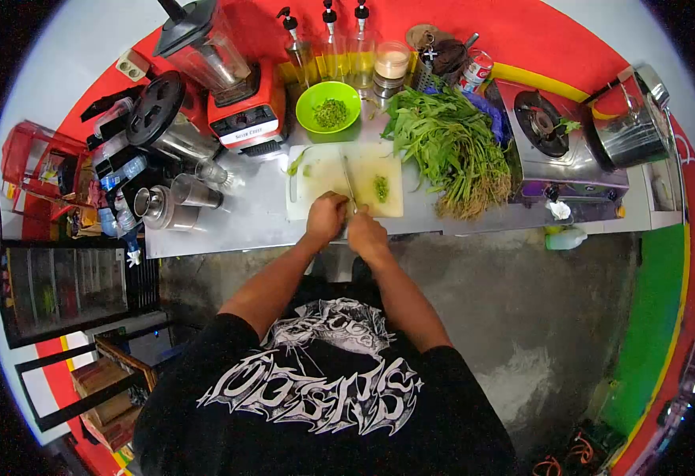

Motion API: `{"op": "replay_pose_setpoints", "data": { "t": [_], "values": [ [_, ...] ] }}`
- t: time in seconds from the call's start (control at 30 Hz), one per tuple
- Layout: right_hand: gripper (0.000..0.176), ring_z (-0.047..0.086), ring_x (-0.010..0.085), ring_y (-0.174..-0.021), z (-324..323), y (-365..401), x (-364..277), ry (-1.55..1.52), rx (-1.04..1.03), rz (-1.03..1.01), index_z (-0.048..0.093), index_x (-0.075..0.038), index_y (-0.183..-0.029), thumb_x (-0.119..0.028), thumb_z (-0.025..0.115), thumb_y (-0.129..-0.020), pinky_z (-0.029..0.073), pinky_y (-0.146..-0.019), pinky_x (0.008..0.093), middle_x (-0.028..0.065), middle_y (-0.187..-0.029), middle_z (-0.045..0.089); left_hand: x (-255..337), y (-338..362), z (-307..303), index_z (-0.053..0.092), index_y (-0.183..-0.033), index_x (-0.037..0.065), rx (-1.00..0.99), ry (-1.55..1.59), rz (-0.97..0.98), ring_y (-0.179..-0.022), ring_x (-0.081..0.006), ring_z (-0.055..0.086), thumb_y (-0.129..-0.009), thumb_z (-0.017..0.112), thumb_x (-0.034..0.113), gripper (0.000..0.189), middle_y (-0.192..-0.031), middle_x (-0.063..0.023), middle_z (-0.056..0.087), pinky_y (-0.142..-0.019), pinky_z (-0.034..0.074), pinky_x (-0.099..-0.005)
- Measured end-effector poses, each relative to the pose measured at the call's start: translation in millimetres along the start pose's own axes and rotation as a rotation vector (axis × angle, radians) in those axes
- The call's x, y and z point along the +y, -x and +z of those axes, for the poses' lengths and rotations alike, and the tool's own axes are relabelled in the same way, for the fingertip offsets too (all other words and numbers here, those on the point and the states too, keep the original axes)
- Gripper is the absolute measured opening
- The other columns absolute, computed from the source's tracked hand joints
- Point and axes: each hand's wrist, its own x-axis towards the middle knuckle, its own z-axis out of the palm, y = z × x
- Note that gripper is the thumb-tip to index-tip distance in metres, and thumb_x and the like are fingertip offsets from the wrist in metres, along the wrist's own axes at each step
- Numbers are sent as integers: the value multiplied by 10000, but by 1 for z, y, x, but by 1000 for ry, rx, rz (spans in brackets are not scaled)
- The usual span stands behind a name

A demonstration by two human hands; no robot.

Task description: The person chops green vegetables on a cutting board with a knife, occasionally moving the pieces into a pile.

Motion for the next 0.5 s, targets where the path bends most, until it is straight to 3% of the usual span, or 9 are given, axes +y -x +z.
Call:
{"op": "replay_pose_setpoints", "data": {
  "t": [0.13,0.27,0.37,0.5],
  "values": [
    [429,650,489,-1090,-15,-1,-4,115,-56,-83,426,103,-1280,-176,506,-963,500,-941,553,365,-1114,661,-1,-3,-7,758,-937,49,9,30,10,-895,-386,669,-846,657,76,138,-951,-197,695,-831,545,-465],
    [442,649,485,-1098,-5,-3,0,68,-69,-34,433,100,-1270,-218,515,-974,501,-943,548,362,-1126,661,-3,-5,-8,772,-941,100,-28,60,-130,-956,-366,663,-829,689,76,142,-1011,-178,672,-871,537,-451],
    [436,652,486,-1090,9,-8,5,28,69,-96,449,100,-1259,-212,529,-965,507,-935,544,353,-1105,670,-16,-8,-5,777,-943,115,-47,94,-140,-1007,-355,651,-818,712,82,145,-1047,-164,646,-896,530,-444],
    [421,650,493,-1084,-13,1,-15,103,-19,-43,459,93,-1250,-205,532,-963,502,-938,553,350,-1115,668,-18,-15,-6,783,-915,116,-91,140,-183,-1022,-361,640,-801,726,72,135,-1041,-164,629,-906,525,-431]
  ]
}}
